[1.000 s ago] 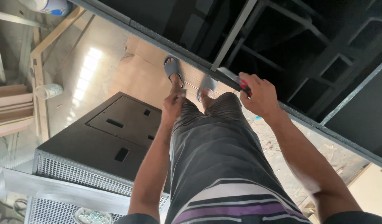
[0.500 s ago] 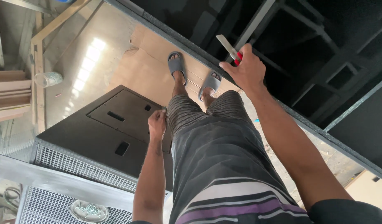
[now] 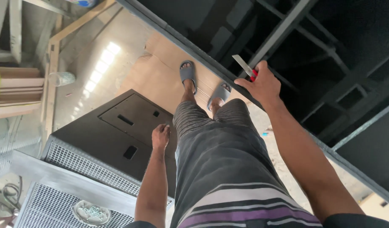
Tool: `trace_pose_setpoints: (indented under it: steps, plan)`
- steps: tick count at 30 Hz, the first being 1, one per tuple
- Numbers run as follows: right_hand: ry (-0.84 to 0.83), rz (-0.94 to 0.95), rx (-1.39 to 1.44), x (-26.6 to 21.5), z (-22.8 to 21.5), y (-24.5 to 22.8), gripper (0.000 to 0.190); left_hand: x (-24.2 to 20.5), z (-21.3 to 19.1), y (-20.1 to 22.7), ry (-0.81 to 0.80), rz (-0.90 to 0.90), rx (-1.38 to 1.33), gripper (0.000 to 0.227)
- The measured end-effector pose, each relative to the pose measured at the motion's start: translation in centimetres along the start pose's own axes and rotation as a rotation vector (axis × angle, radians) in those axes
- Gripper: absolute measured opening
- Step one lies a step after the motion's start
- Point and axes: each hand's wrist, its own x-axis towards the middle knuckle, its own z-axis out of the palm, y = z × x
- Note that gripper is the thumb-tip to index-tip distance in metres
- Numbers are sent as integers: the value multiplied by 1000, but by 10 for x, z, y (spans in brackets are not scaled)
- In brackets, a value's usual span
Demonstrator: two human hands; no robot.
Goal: Applying adhesive sealing gaskets and foam trim to the edges and internal partitions of a speaker cabinet using a utility knife.
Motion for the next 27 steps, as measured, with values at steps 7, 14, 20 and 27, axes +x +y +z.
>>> trace_pose_setpoints:
  steps: [7, 14, 20, 27]
  plan:
    - [-49, 70, 13, 5, 0, 0, 85, 13, -8, -20, 138, 57, 129, 58]
    - [-16, 81, 10, -9, -13, -3, 92, 3, -38, -10, 484, 139, -313, 35]
    - [122, 13, 105, -48, 9, 68, 76, 8, -71, 1, 638, 198, -648, 29]
    - [155, -8, 252, -97, 6, 132, 43, -15, -50, 76, 459, 211, -956, 47]
